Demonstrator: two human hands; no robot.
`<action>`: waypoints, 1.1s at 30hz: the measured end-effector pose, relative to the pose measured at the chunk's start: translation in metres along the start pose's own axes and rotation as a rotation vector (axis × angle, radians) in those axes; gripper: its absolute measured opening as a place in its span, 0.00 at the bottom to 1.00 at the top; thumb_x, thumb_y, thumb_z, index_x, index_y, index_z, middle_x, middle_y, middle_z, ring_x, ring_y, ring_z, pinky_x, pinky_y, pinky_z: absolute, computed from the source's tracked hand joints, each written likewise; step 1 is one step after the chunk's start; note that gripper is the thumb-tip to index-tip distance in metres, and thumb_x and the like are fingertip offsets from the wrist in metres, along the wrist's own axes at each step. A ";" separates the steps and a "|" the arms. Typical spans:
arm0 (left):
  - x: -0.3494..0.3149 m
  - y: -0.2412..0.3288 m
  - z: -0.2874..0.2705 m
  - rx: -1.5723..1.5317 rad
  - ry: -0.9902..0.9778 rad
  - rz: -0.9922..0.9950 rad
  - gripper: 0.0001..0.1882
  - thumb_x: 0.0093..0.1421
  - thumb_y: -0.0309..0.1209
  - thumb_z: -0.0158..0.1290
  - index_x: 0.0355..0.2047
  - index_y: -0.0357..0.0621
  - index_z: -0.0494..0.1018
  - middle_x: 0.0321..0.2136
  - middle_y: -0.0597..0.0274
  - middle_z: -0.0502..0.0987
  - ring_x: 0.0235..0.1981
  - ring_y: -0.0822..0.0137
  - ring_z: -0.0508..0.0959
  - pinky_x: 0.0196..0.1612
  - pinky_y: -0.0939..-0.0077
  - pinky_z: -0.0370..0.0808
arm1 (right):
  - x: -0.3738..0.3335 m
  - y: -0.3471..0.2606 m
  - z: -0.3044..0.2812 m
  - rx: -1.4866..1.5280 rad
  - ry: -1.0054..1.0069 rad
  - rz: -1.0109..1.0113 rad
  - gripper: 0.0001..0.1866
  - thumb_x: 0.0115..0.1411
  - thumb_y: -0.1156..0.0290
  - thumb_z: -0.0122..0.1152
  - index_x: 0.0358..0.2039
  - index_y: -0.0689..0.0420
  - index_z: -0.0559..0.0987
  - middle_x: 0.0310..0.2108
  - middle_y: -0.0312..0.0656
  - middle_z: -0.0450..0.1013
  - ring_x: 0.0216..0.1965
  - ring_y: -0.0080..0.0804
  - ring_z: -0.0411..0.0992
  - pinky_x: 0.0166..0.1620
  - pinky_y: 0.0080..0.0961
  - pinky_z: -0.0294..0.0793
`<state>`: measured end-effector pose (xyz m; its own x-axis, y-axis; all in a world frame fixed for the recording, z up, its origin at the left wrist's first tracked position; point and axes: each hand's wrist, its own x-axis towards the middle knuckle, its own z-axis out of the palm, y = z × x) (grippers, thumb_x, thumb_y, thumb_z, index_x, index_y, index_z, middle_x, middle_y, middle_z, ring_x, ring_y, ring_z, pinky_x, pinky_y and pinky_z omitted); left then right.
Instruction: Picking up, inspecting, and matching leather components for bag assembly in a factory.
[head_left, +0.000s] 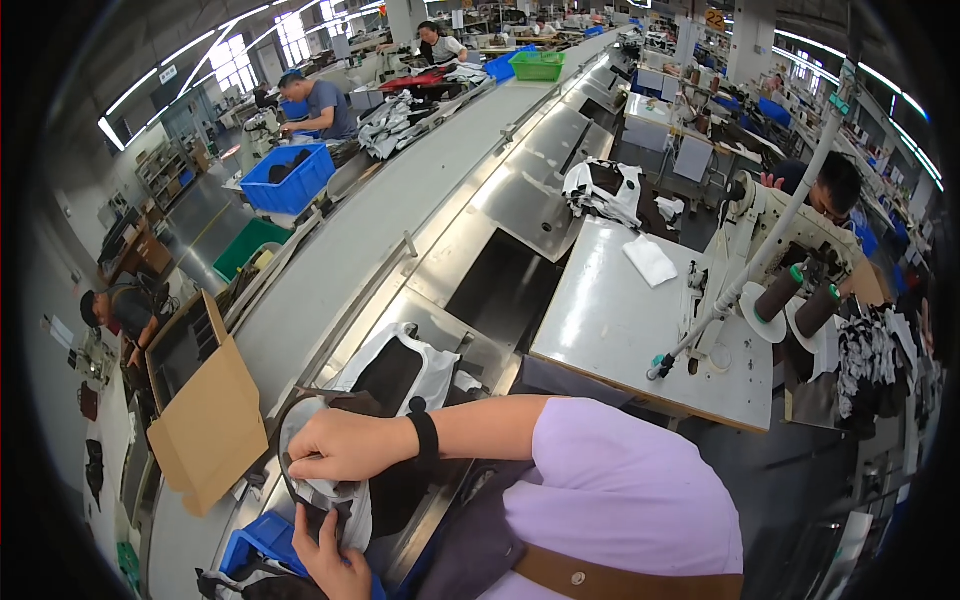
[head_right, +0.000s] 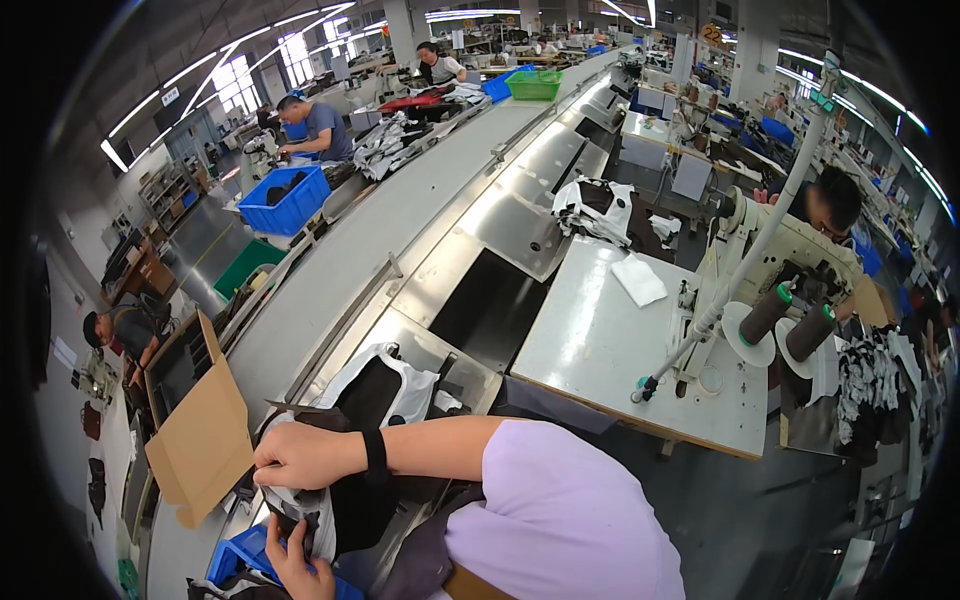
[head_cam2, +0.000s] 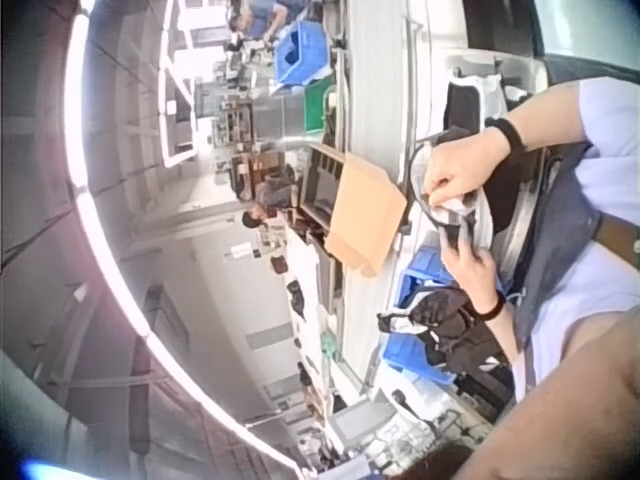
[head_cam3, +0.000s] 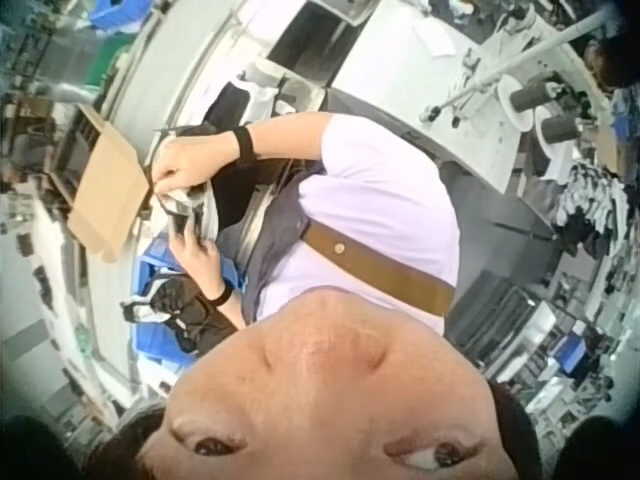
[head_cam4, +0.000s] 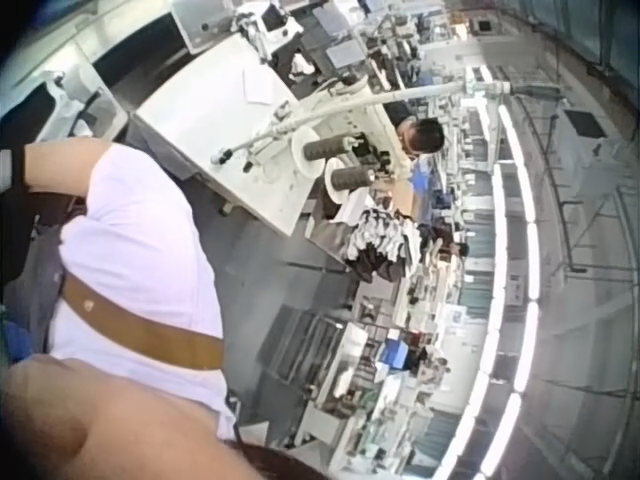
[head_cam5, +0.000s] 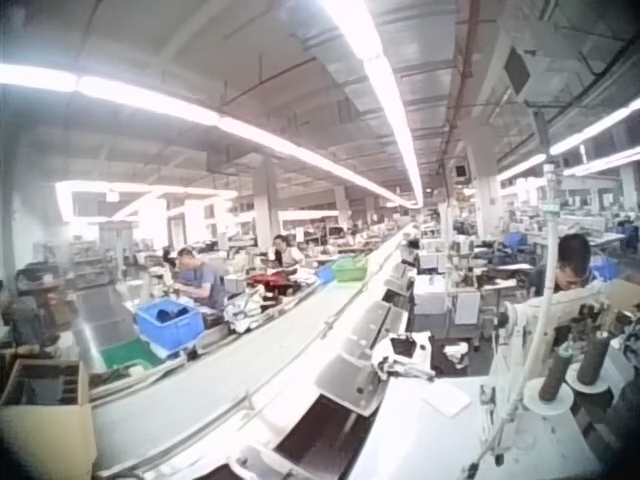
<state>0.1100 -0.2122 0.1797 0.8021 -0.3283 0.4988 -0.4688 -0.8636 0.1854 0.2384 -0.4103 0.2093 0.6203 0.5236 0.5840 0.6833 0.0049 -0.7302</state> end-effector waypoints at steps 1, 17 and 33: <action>-0.005 -0.005 0.006 0.008 -0.001 -0.006 0.25 0.45 0.19 0.47 0.47 0.37 0.75 0.47 0.39 0.74 0.47 0.41 0.73 0.50 0.52 0.68 | 0.000 -0.004 0.002 0.008 -0.004 -0.005 0.16 0.58 0.66 0.57 0.19 0.64 0.73 0.13 0.45 0.67 0.16 0.38 0.66 0.25 0.30 0.69; -0.081 -0.098 0.089 -1.315 0.467 -0.899 0.15 0.53 0.22 0.49 0.42 0.35 0.75 0.35 0.49 0.78 0.35 0.50 0.77 0.39 0.55 0.71 | -0.056 0.038 -0.047 -0.347 -0.396 -0.026 0.33 0.57 0.48 0.61 0.52 0.63 0.70 0.41 0.48 0.72 0.46 0.49 0.68 0.55 0.41 0.61; -0.187 -0.088 0.112 -0.842 0.297 -0.934 0.08 0.58 0.17 0.51 0.37 0.36 0.66 0.46 0.54 0.68 0.51 0.64 0.70 0.56 0.71 0.63 | -0.129 0.092 -0.013 -0.134 -0.162 0.452 0.13 0.49 0.75 0.61 0.37 0.58 0.74 0.32 0.48 0.72 0.38 0.46 0.74 0.41 0.35 0.71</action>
<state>0.0428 -0.1175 -0.0247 0.8889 0.4564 0.0396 0.0472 -0.1772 0.9830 0.2264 -0.4889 0.0715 0.8056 0.5734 0.1489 0.4096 -0.3574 -0.8394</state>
